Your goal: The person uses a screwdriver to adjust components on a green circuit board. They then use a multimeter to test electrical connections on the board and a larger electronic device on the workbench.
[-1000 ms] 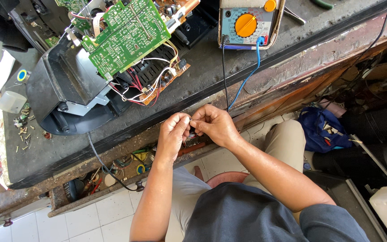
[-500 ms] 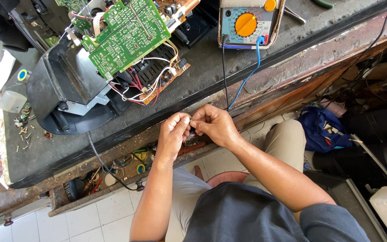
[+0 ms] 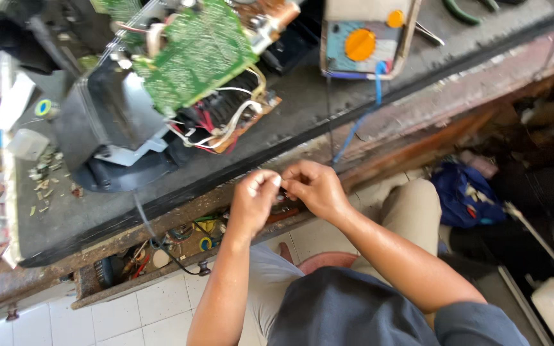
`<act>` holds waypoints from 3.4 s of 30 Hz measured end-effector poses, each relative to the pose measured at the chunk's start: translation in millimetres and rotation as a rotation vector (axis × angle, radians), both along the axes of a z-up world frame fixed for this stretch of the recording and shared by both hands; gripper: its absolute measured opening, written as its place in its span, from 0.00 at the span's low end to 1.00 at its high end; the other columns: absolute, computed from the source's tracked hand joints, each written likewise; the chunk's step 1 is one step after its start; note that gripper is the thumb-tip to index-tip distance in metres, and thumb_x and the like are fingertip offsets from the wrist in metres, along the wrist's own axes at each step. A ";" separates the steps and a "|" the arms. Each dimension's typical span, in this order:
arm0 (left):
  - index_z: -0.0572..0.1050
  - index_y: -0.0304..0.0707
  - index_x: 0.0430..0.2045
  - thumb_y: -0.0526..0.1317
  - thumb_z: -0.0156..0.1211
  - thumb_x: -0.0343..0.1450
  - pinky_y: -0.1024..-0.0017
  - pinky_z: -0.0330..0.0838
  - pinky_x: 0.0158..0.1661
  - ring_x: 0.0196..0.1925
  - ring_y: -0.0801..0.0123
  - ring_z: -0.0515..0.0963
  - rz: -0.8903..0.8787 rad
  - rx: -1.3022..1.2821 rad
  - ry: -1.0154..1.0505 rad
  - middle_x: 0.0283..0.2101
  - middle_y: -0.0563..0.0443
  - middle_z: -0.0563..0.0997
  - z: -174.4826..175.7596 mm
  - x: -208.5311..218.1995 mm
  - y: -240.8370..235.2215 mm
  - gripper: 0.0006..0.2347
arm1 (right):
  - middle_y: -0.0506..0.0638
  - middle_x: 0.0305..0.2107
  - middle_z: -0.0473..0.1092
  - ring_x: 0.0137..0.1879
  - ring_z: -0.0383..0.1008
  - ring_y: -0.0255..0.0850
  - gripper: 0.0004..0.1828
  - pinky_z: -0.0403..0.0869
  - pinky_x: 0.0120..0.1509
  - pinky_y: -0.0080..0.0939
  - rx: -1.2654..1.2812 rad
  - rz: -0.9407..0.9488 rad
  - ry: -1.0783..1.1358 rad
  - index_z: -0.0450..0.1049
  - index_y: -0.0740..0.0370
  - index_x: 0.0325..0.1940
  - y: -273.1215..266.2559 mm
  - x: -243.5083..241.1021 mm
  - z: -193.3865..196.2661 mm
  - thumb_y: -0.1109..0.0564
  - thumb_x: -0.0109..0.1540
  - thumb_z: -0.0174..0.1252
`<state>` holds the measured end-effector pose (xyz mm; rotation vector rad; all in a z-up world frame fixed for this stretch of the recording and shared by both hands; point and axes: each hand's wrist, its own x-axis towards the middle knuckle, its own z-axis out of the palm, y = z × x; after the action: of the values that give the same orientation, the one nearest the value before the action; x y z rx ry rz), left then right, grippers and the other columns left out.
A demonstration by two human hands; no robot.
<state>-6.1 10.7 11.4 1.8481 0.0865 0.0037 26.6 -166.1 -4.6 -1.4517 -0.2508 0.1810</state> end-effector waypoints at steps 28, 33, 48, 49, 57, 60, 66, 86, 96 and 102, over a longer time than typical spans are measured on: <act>0.82 0.36 0.44 0.36 0.60 0.76 0.44 0.69 0.40 0.42 0.36 0.78 0.671 1.170 -0.194 0.40 0.35 0.78 70.1 -19.7 319.3 0.07 | 0.50 0.36 0.76 0.40 0.73 0.34 0.10 0.75 0.45 0.33 -0.305 -0.408 0.122 0.79 0.61 0.54 -110.3 -9.5 -181.9 0.62 0.67 0.65; 0.87 0.35 0.43 0.31 0.70 0.74 0.56 0.72 0.46 0.45 0.48 0.82 0.643 1.145 -0.462 0.42 0.42 0.86 60.8 -41.6 311.3 0.06 | 0.49 0.46 0.80 0.51 0.78 0.40 0.16 0.73 0.60 0.39 -0.531 -0.340 0.084 0.81 0.57 0.53 -87.7 -9.8 -159.3 0.53 0.62 0.66; 0.81 0.41 0.32 0.36 0.61 0.72 0.72 0.75 0.45 0.40 0.69 0.82 0.030 0.170 -0.269 0.36 0.53 0.84 36.4 -64.9 -19.8 0.03 | 0.55 0.43 0.77 0.48 0.76 0.44 0.34 0.77 0.53 0.47 0.020 -0.178 0.194 0.79 0.65 0.52 -75.0 -37.0 -115.1 0.34 0.69 0.42; 0.80 0.41 0.32 0.38 0.60 0.74 0.72 0.75 0.44 0.40 0.70 0.82 -0.088 0.135 -0.216 0.36 0.53 0.83 28.9 -62.6 -31.5 0.04 | 0.54 0.39 0.77 0.44 0.76 0.42 0.32 0.78 0.50 0.46 0.056 -0.163 0.095 0.79 0.66 0.51 -78.3 -39.8 -123.4 0.36 0.71 0.42; 0.74 0.41 0.36 0.40 0.51 0.77 0.71 0.74 0.43 0.37 0.69 0.80 -0.229 0.148 -0.138 0.36 0.53 0.80 21.2 -57.0 -67.7 0.06 | 0.46 0.35 0.71 0.40 0.72 0.39 0.19 0.70 0.44 0.41 -0.518 -0.083 -0.121 0.73 0.55 0.45 -98.7 -71.5 -129.9 0.41 0.62 0.67; 0.73 0.41 0.37 0.42 0.49 0.78 0.70 0.73 0.43 0.37 0.69 0.80 -0.218 0.102 -0.131 0.36 0.52 0.81 27.7 -60.8 -74.1 0.07 | 0.43 0.23 0.68 0.30 0.66 0.36 0.12 0.65 0.37 0.41 -0.603 -0.008 0.014 0.71 0.51 0.31 -104.4 -74.8 -100.8 0.48 0.62 0.67; 0.67 0.38 0.38 0.42 0.45 0.80 0.70 0.75 0.45 0.39 0.69 0.79 -0.224 -0.312 0.001 0.37 0.47 0.81 2.4 -75.9 -88.2 0.07 | 0.62 0.29 0.74 0.24 0.79 0.51 0.10 0.79 0.29 0.49 0.490 0.185 -0.007 0.68 0.67 0.39 -108.7 -80.0 3.3 0.60 0.65 0.62; 0.69 0.47 0.36 0.40 0.51 0.79 0.74 0.70 0.37 0.29 0.76 0.77 -0.494 0.109 0.275 0.27 0.56 0.74 92.3 -86.7 29.4 0.03 | 0.48 0.40 0.73 0.38 0.71 0.30 0.08 0.77 0.41 0.24 0.899 -0.634 0.232 0.70 0.52 0.38 -211.3 38.5 7.6 0.63 0.65 0.60; 0.71 0.33 0.35 0.29 0.51 0.77 0.74 0.68 0.22 0.20 0.70 0.72 -0.021 -0.524 -0.144 0.23 0.47 0.76 63.0 -58.6 -39.2 0.02 | 0.37 0.45 0.78 0.53 0.77 0.28 0.24 0.73 0.59 0.30 -1.094 0.745 0.143 0.82 0.36 0.50 -98.1 -60.2 79.4 0.25 0.60 0.59; 0.75 0.37 0.35 0.36 0.59 0.75 0.71 0.73 0.39 0.35 0.69 0.77 -0.043 -0.275 -0.363 0.35 0.50 0.79 77.1 -61.8 -77.1 0.03 | 0.55 0.34 0.80 0.38 0.82 0.53 0.10 0.76 0.39 0.52 -0.834 0.208 -0.344 0.75 0.54 0.42 -50.7 -80.4 -42.4 0.50 0.60 0.59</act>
<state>-67.8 -66.4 88.4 1.5487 -0.1977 0.2827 -53.8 -216.9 -47.0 -2.2878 -0.6616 0.2157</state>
